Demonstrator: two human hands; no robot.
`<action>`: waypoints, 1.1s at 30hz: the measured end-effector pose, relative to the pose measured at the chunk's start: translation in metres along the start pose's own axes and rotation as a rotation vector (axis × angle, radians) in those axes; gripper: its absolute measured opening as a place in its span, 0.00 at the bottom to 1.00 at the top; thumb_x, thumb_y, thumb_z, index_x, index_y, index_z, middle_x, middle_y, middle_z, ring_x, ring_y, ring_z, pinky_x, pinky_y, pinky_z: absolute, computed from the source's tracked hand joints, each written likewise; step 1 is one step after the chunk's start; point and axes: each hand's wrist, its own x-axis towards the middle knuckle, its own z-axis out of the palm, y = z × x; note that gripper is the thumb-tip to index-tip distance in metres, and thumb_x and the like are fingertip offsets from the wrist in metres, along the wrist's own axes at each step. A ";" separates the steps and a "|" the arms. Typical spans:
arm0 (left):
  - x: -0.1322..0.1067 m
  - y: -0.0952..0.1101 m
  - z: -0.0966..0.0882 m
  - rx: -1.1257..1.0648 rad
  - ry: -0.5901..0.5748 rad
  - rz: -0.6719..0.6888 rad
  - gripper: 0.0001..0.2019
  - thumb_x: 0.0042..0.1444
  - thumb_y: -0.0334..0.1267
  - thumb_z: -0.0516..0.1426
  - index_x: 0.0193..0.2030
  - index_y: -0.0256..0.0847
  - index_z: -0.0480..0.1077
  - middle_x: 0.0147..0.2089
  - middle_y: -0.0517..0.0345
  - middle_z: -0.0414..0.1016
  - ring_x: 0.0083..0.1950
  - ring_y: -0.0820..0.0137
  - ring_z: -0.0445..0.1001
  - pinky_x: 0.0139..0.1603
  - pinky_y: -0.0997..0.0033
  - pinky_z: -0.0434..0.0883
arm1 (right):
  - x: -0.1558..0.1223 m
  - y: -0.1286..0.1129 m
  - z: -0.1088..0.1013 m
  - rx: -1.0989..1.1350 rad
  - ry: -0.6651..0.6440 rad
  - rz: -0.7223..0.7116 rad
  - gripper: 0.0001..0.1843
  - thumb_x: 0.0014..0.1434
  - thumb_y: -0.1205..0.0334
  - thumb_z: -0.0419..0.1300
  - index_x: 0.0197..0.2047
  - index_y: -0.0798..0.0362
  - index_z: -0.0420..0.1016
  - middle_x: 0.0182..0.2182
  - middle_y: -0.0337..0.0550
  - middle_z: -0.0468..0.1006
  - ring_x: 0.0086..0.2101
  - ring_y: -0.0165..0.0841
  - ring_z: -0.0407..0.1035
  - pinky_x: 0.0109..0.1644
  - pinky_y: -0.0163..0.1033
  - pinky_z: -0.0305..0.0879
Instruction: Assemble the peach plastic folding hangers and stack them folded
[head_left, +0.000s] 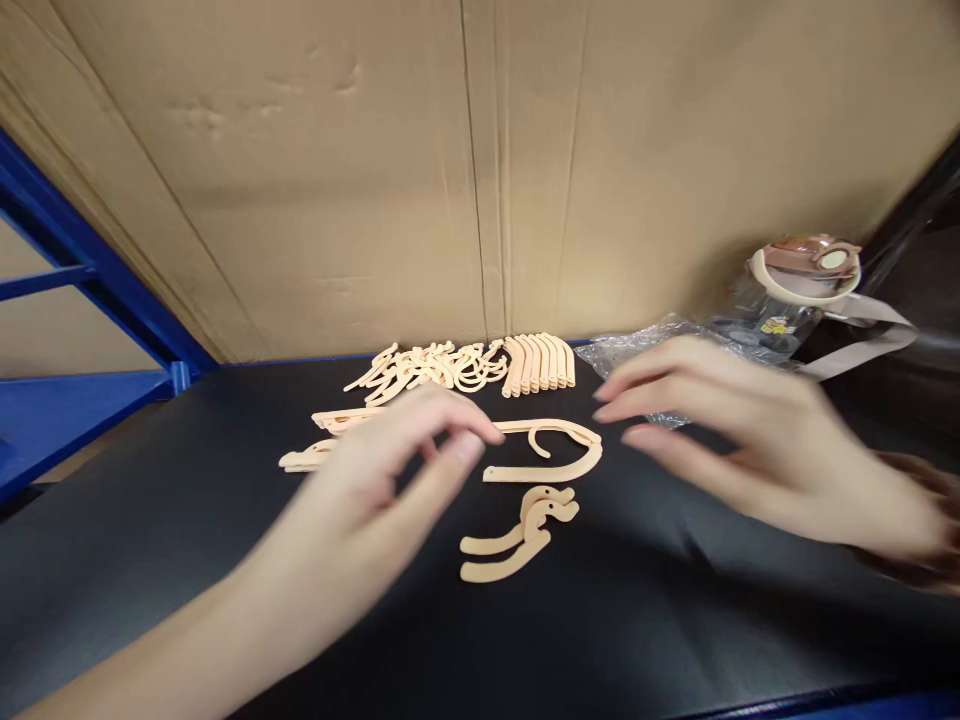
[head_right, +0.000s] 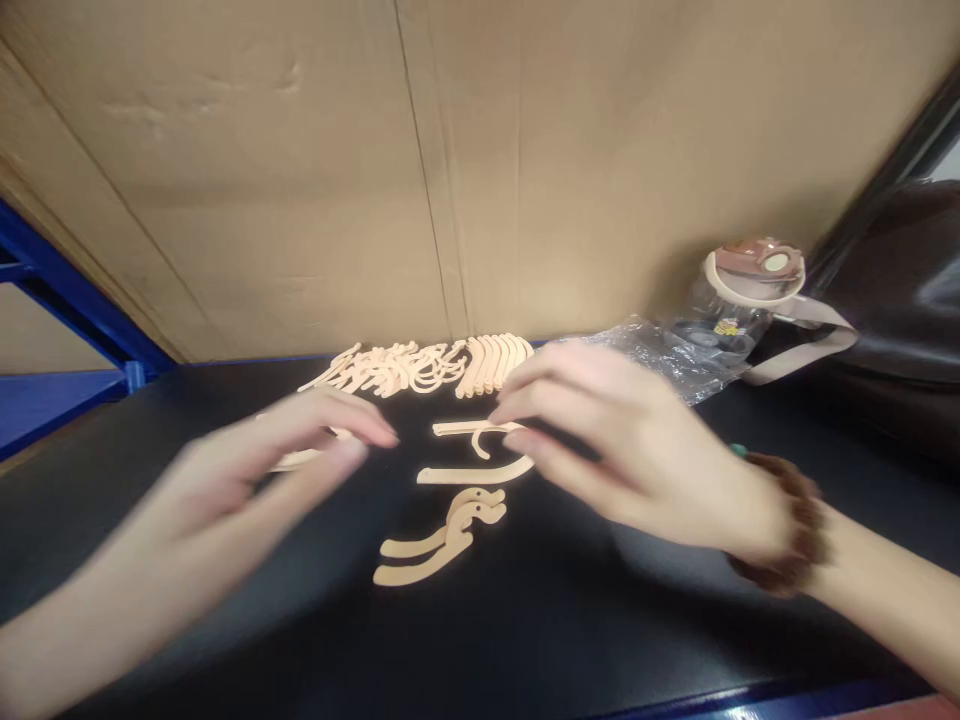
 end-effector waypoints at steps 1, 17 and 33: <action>0.003 0.017 -0.005 -0.001 -0.002 -0.004 0.12 0.62 0.45 0.54 0.49 0.45 0.69 0.46 0.55 0.71 0.48 0.65 0.70 0.44 0.66 0.73 | 0.003 0.002 0.010 0.010 -0.051 -0.024 0.09 0.66 0.61 0.52 0.42 0.53 0.73 0.42 0.44 0.74 0.41 0.34 0.68 0.44 0.41 0.66; 0.018 0.055 0.035 0.215 -0.066 0.215 0.11 0.61 0.35 0.54 0.49 0.36 0.69 0.39 0.55 0.72 0.39 0.64 0.70 0.36 0.64 0.71 | -0.011 0.029 0.074 0.269 -0.297 0.118 0.10 0.62 0.54 0.58 0.40 0.52 0.72 0.53 0.45 0.70 0.50 0.35 0.65 0.54 0.42 0.61; 0.026 0.027 0.023 -0.043 0.109 -0.288 0.10 0.68 0.40 0.42 0.46 0.45 0.62 0.41 0.61 0.71 0.38 0.70 0.71 0.37 0.71 0.65 | -0.022 0.039 0.083 0.422 -0.333 0.190 0.10 0.63 0.55 0.55 0.39 0.51 0.73 0.56 0.45 0.67 0.52 0.37 0.66 0.55 0.43 0.66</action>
